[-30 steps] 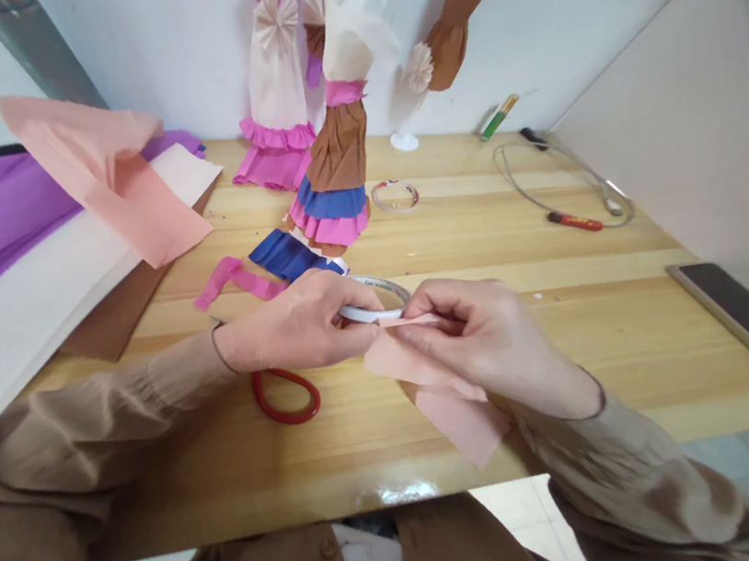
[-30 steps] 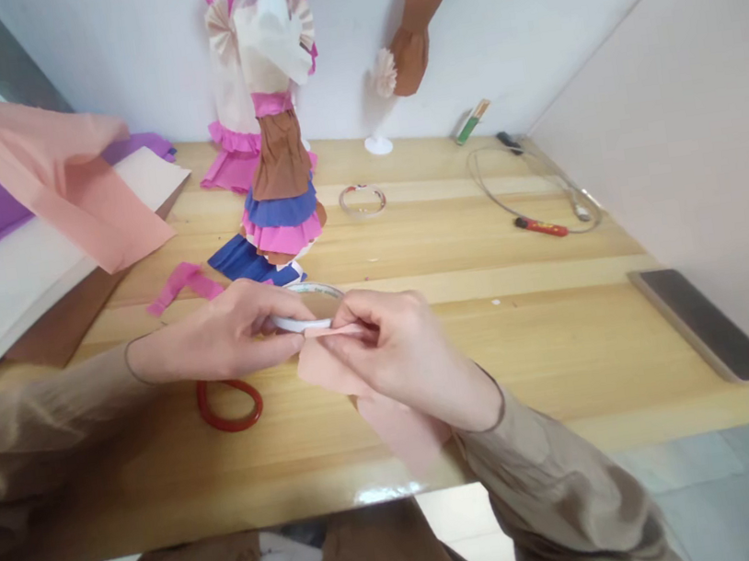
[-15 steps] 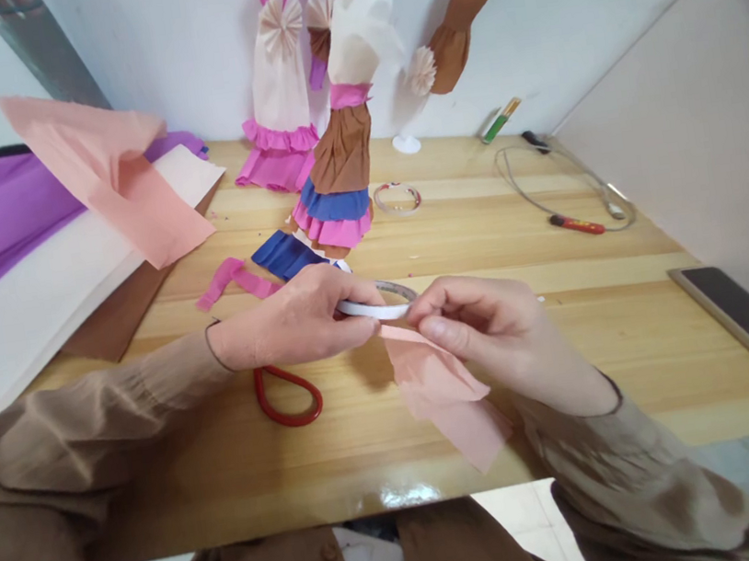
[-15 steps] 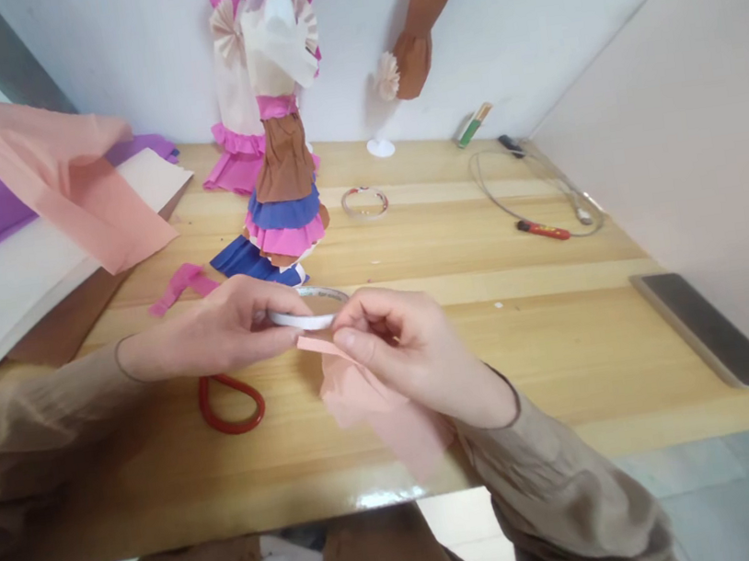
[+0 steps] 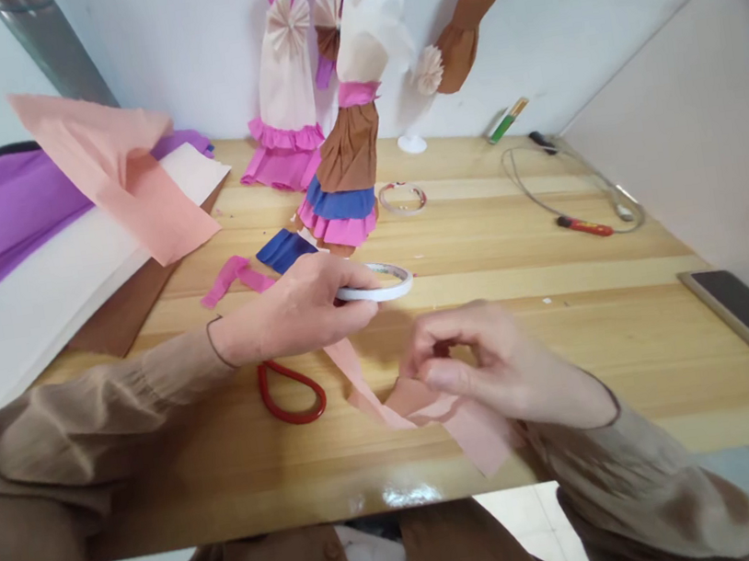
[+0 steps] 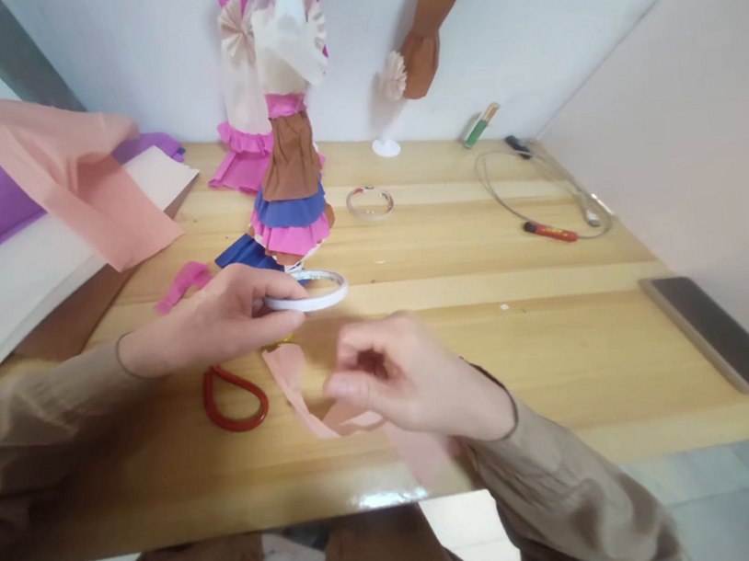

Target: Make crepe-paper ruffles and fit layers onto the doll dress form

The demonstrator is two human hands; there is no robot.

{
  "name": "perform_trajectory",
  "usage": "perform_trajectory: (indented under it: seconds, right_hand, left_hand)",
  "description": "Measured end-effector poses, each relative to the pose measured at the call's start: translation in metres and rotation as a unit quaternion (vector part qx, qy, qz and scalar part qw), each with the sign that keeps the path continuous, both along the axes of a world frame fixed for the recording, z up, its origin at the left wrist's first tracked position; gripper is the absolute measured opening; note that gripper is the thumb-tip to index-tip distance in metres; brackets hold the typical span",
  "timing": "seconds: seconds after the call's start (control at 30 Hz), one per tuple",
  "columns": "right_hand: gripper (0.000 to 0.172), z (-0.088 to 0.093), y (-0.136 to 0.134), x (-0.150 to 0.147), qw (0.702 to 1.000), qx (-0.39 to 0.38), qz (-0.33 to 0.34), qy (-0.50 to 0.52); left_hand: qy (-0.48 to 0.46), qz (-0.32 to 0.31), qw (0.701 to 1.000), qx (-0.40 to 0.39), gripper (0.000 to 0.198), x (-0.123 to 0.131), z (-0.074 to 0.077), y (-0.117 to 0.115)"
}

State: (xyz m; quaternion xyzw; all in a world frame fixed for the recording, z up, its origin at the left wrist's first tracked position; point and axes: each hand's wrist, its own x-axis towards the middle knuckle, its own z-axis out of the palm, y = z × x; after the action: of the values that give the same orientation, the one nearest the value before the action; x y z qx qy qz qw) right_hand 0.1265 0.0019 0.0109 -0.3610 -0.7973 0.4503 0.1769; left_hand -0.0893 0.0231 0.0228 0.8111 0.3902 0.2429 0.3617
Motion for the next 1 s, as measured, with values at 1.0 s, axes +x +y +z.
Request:
perform_trajectory:
  seconds: [1.0]
  right_hand:
    - [0.019,-0.008,-0.001,-0.002,0.985,-0.121,-0.019,0.12]
  left_hand:
    - [-0.123,-0.086,0.961,-0.231,0.086,-0.007,0.005,-0.014]
